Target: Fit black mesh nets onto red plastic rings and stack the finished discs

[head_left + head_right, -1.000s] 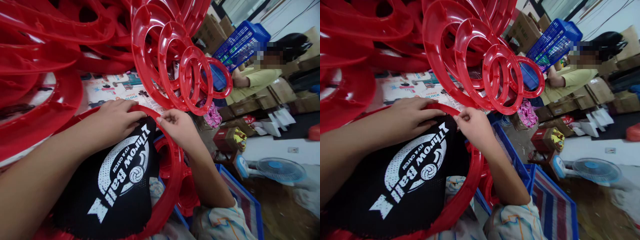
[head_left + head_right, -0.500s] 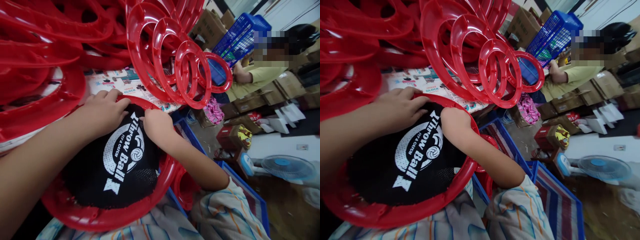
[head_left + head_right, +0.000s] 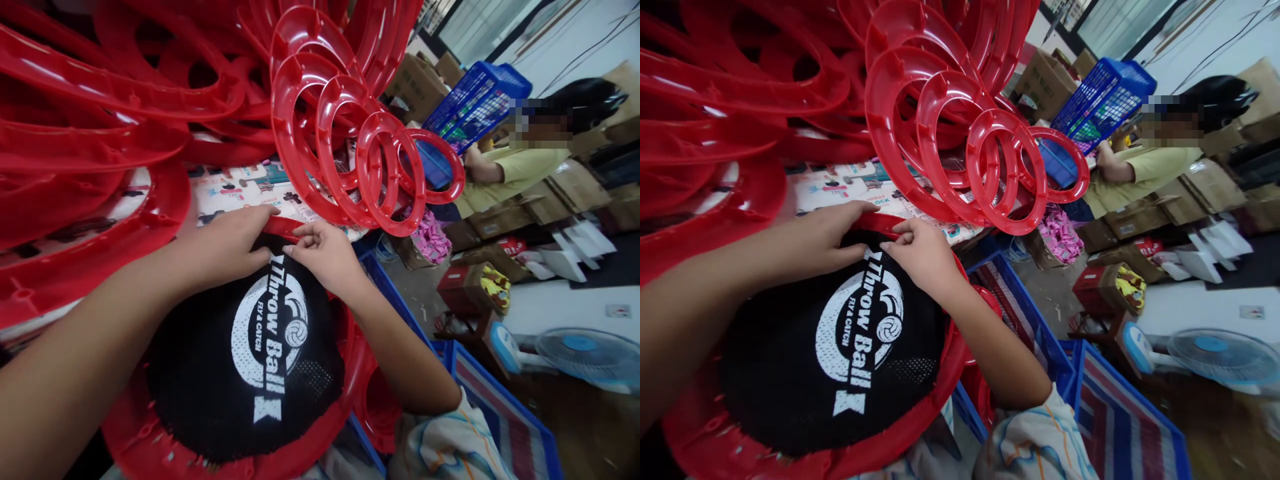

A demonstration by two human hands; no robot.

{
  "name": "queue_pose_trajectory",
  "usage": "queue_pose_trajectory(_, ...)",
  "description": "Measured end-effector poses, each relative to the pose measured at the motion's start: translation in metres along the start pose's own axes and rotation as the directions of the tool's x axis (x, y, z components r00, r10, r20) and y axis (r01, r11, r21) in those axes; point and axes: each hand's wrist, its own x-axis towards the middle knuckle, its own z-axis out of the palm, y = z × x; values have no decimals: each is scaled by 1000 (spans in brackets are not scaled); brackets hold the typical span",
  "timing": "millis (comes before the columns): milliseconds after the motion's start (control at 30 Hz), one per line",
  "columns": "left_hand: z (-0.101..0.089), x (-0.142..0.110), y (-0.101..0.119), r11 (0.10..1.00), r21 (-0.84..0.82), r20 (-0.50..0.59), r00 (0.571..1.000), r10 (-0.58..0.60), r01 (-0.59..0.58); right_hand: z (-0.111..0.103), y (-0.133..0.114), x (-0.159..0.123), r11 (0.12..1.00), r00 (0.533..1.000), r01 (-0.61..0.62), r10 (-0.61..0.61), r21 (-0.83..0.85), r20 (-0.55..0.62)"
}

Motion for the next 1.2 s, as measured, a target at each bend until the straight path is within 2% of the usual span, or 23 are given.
queue_pose_trajectory(67, -1, -2, -4, 999, -52, 14, 1000, 2, -1, -4, -1, 2, 999, 999, -32, 31, 23, 16)
queue_pose_trajectory(200, -3, -3, -6, 991, -86, -10, 995, 99, -99, -14, -10, 6, 997, 996, -77, 78, -24, 53)
queue_pose_trajectory(333, -2, -3, -6, 988, -111, -46, 994, 103, -107, -21, -14, 11, 997, 993, -76, 78, -33, 83)
queue_pose_trajectory(500, 0, -4, -7, 978, -134, -89, 985, 150, -161, -22, -15, 14, 977, 995, -53, 70, -206, 76)
queue_pose_trajectory(567, 0, -4, -8, 975, -135, -96, 982, 164, -177, -20, -16, 14, 968, 998, -29, 44, -250, 55)
queue_pose_trajectory(767, 3, -2, -13, 972, -145, -114, 979, 167, -182, -10, -12, 16, 930, 993, -14, -29, -366, -113)
queue_pose_trajectory(1067, 14, -5, -10, 982, -72, -187, 969, 160, -176, -9, -9, 17, 894, 992, -7, -49, -448, -113)
queue_pose_trajectory(1200, 15, -4, -10, 985, -54, -183, 972, 150, -162, -9, -10, 15, 884, 992, -26, -35, -468, -120)
